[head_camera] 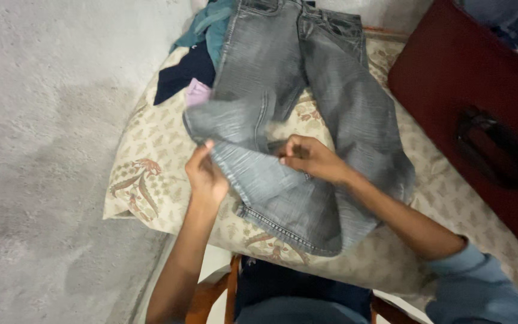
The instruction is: The person folds a pair of grey jeans on a bed, smoothing the fabric and folding the legs and waistband before placing them into a red suitcase. They then pick up a teal t-shirt from a pile of clothes, unfold it, and smooth it out on the bed.
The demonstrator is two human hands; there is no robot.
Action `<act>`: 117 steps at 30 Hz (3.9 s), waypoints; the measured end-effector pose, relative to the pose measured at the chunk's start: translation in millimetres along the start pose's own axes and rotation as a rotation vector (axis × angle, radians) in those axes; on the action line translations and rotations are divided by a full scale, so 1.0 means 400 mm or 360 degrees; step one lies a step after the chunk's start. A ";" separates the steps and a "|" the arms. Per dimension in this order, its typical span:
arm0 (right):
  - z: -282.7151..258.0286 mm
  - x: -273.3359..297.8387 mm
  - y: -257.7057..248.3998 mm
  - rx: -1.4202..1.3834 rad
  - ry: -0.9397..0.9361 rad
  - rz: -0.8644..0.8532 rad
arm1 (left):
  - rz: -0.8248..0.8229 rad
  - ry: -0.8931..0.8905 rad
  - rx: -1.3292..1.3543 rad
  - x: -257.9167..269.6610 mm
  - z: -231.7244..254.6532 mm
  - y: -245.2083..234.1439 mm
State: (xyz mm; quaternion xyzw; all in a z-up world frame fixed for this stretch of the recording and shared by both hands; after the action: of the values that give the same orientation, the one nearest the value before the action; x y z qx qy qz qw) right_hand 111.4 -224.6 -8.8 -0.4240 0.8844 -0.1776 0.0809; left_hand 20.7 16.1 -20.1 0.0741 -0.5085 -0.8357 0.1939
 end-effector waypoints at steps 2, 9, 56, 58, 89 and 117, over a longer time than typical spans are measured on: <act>-0.044 0.064 0.033 -0.0680 -0.0044 0.0020 | 0.0076 -0.0140 -0.0093 0.017 0.021 -0.060; -0.108 0.179 0.132 -0.0592 0.0228 0.0007 | 0.0082 -0.0334 -0.0224 0.082 -0.010 -0.190; 0.415 -0.539 -0.928 0.1264 -0.0666 0.2131 | 0.0058 0.1423 -0.2819 -1.056 -0.085 0.358; 0.337 -0.548 -0.951 0.1263 -0.0703 0.2126 | 0.0021 0.1665 -0.2659 -1.042 -0.046 0.356; 0.455 0.039 -0.455 0.1628 0.0497 0.0485 | -0.0739 0.0336 -0.4044 -0.335 0.039 -0.109; 0.144 0.513 -0.129 0.0332 -0.0092 0.0726 | -0.1600 -0.0067 -0.2891 0.349 0.058 0.006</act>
State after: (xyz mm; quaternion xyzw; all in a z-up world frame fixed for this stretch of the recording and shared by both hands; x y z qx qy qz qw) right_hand 36.8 -428.2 -40.8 -0.2077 0.9314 -0.2328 0.1874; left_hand -113.8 -21.5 3.2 0.0891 0.3991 -0.8897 -0.2032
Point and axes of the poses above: each hand's wrist, its own x-axis away from the middle knuckle, its own y-axis out of the palm, z = x × y, the point moved 3 cm from there along -x, towards the middle knuckle, and after that the axes turned 1 degree about -y, right-handed, at the moved point
